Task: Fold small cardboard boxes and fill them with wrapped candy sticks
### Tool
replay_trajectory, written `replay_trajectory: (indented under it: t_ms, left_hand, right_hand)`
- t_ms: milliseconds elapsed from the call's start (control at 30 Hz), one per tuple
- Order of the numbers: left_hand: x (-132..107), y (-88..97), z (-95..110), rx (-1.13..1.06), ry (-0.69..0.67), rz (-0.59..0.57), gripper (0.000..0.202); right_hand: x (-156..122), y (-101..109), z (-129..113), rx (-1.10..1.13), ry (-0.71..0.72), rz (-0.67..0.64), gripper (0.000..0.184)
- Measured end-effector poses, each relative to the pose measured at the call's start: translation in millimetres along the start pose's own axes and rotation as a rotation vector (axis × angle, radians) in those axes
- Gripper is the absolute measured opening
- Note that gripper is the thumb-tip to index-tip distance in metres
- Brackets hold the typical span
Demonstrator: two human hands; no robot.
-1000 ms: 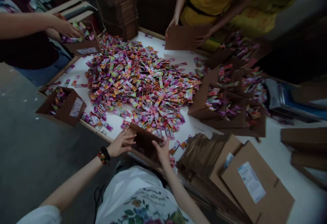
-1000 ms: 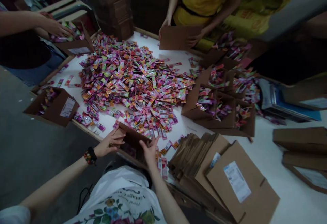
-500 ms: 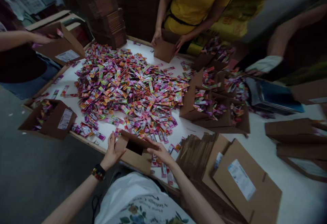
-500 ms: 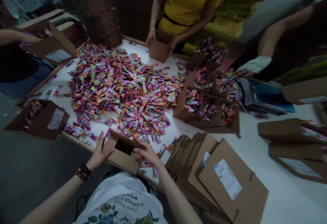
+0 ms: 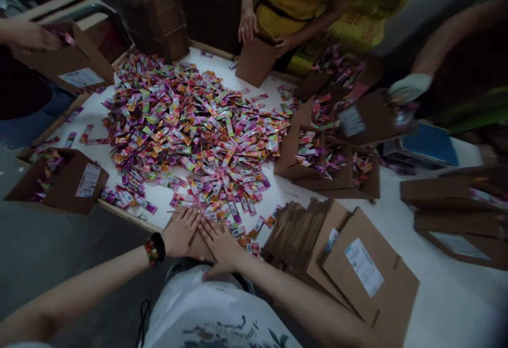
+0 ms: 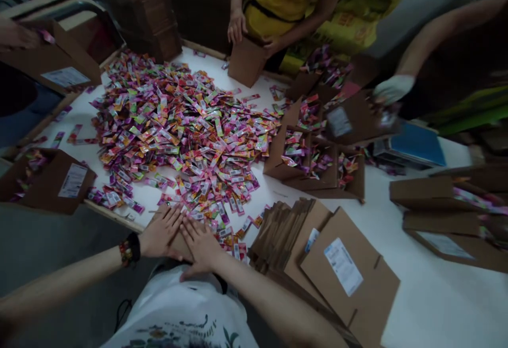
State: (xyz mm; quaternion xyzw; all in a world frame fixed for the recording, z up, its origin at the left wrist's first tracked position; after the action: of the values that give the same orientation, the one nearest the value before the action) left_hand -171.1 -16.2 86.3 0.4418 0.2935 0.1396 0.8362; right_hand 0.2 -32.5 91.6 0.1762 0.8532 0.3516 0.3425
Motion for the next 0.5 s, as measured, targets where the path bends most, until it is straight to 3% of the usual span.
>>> replay_trajectory:
  t_ms: [100, 300, 400, 467, 500]
  left_hand:
    - [9.5, -6.7, -2.1, 0.017, -0.011, -0.105, 0.137]
    - [16.4, -2.9, -8.5, 0.048, -0.025, -0.139, 0.127]
    - [15.8, 8.2, -7.0, 0.004, -0.028, -0.108, 0.122]
    - [15.4, 12.4, -5.8, -0.017, -0.008, -0.103, 0.121]
    - [15.6, 12.2, -5.3, -0.022, -0.001, -0.103, 0.122]
  right_hand:
    - [10.4, -1.4, 3.9, -0.044, -0.035, -0.082, 0.119]
    - [16.5, -7.7, -1.8, -0.026, -0.121, -0.083, 0.127]
    - [17.3, -14.5, 10.0, 0.366, -0.079, -0.008, 0.118]
    - [23.4, -11.9, 44.1, 0.711, -0.131, 0.125, 0.097]
    - [27.7, -6.3, 72.1, 0.886, -0.243, 0.256, 0.088]
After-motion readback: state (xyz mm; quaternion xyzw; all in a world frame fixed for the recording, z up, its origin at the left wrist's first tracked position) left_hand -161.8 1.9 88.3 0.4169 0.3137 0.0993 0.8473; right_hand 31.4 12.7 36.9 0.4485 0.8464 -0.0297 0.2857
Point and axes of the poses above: each hand's wrist, its own x-axis towards the middle knuckle, its own y-axis out of the back of the hand, z = x × y, the point moved 3 cm from there along x, towards the middle knuckle, and after that the axes turned 13 degrees about -y, right-handed, at the moved point
